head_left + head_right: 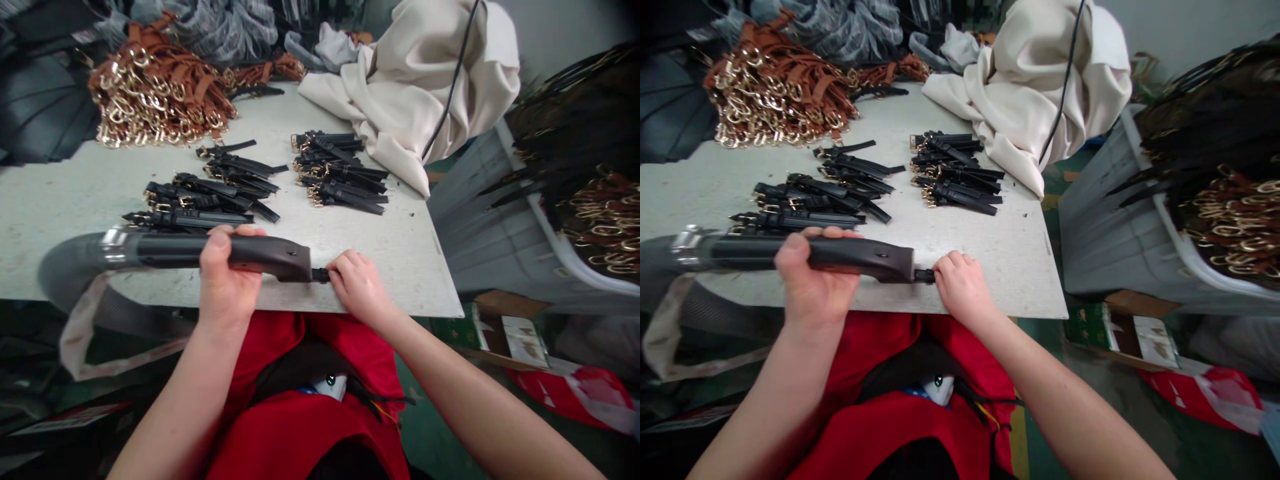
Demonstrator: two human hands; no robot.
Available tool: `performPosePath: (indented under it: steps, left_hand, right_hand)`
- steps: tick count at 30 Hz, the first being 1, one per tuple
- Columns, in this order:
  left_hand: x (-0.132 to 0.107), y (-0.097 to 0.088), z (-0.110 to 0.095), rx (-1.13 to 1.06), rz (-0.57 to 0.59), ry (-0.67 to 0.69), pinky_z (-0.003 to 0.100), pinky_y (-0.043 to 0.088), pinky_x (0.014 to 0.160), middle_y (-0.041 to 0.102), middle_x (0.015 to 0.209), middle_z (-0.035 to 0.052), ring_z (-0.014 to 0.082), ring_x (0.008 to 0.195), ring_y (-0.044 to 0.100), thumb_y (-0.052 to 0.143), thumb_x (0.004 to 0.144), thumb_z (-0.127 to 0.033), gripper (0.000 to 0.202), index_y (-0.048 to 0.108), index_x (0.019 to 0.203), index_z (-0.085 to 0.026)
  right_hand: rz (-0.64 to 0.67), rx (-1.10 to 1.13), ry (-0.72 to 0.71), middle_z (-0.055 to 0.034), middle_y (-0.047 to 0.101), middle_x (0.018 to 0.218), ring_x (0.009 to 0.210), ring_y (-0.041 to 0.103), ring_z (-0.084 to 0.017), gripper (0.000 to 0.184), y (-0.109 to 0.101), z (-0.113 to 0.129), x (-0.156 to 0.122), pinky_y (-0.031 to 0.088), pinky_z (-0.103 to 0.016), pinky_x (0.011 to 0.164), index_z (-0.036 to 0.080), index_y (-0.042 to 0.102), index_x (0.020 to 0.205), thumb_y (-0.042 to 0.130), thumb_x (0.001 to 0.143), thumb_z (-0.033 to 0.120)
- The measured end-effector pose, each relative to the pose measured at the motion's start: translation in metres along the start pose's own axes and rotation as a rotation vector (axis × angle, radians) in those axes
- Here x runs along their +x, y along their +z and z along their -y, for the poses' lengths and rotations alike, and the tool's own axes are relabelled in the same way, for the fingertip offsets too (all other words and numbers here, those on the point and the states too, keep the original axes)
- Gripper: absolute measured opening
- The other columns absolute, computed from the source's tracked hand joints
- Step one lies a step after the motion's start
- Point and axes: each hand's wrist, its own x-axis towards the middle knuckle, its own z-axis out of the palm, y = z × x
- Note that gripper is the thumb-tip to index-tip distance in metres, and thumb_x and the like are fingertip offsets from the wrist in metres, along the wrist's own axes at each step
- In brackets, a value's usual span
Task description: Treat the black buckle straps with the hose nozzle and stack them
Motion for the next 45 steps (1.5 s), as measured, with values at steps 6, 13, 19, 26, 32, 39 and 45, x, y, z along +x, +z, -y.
performPosePath:
  steps: [6, 13, 19, 26, 32, 39, 45]
  left_hand:
    - [-0.008, -0.025, -0.036, 0.093, -0.011, 0.085, 0.03, 0.056, 0.083, 0.071, 0.069, -0.0074, 0.0135, 0.075, 0.065, 0.077, 0.064, -0.029, 0.016, 0.065, 0.072, -0.022]
    - [-0.019, -0.026, -0.04, 0.049, -0.035, 0.037, 0.029, 0.056, 0.078, 0.069, 0.069, -0.004, 0.0145, 0.073, 0.065, 0.082, 0.059, -0.031, 0.022, 0.068, 0.073, -0.02]
    - [-0.02, -0.03, -0.044, 0.084, -0.056, 0.053, 0.029, 0.056, 0.08, 0.069, 0.067, -0.0049, 0.0143, 0.072, 0.064, 0.082, 0.058, -0.032, 0.022, 0.068, 0.071, -0.021]
    - [-0.023, -0.034, -0.046, 0.136, -0.057, 0.023, 0.032, 0.057, 0.081, 0.069, 0.069, -0.0069, 0.0158, 0.074, 0.065, 0.082, 0.058, -0.036, 0.021, 0.069, 0.071, -0.027]
    - [-0.027, -0.034, -0.044, 0.148, -0.028, 0.033, 0.031, 0.057, 0.081, 0.069, 0.069, -0.0044, 0.0164, 0.075, 0.066, 0.079, 0.062, -0.036, 0.018, 0.069, 0.073, -0.026]
    - [-0.024, -0.029, -0.042, 0.177, -0.005, 0.092, 0.033, 0.058, 0.08, 0.069, 0.069, -0.0038, 0.0179, 0.075, 0.065, 0.079, 0.061, -0.034, 0.016, 0.068, 0.071, -0.027]
    - [-0.018, 0.001, -0.007, 0.191, 0.133, 0.138, 0.033, 0.056, 0.078, 0.069, 0.069, -0.0046, 0.0167, 0.074, 0.067, 0.077, 0.066, -0.029, 0.018, 0.062, 0.075, -0.025]
  right_hand:
    - [-0.007, 0.071, -0.123, -0.0113, 0.062, 0.107, 0.098, 0.057, -0.025, 0.022, -0.013, 0.008, 0.005, 0.043, -0.04, 0.083, 0.019, 0.064, 0.108, 0.05, 0.092, 0.021]
    - [0.306, 0.054, -0.195, -0.0058, 0.061, 0.095, 0.087, 0.057, -0.02, 0.007, -0.019, 0.014, 0.033, 0.043, -0.032, 0.078, 0.021, 0.065, 0.087, 0.058, 0.086, 0.02]
    - [0.265, 0.122, -0.216, -0.0058, 0.061, 0.1, 0.093, 0.056, -0.02, 0.013, -0.014, 0.008, 0.031, 0.043, -0.032, 0.084, 0.021, 0.063, 0.098, 0.059, 0.086, 0.019]
    - [0.28, 0.121, -0.232, -0.0057, 0.06, 0.097, 0.09, 0.056, -0.019, 0.008, -0.013, 0.007, 0.032, 0.042, -0.032, 0.082, 0.02, 0.063, 0.093, 0.059, 0.086, 0.019]
    - [0.333, 0.097, -0.235, -0.0054, 0.059, 0.096, 0.088, 0.055, -0.019, 0.004, -0.015, 0.007, 0.034, 0.041, -0.031, 0.08, 0.02, 0.063, 0.087, 0.059, 0.086, 0.02]
    - [0.21, 0.183, -0.21, -0.0065, 0.06, 0.097, 0.088, 0.056, -0.02, 0.005, -0.012, 0.003, 0.025, 0.043, -0.033, 0.078, 0.019, 0.06, 0.088, 0.062, 0.084, 0.022]
    - [0.033, 0.113, -0.088, -0.0115, 0.063, 0.094, 0.091, 0.057, -0.025, 0.017, -0.007, -0.003, 0.009, 0.043, -0.04, 0.082, 0.016, 0.062, 0.094, 0.046, 0.089, 0.017]
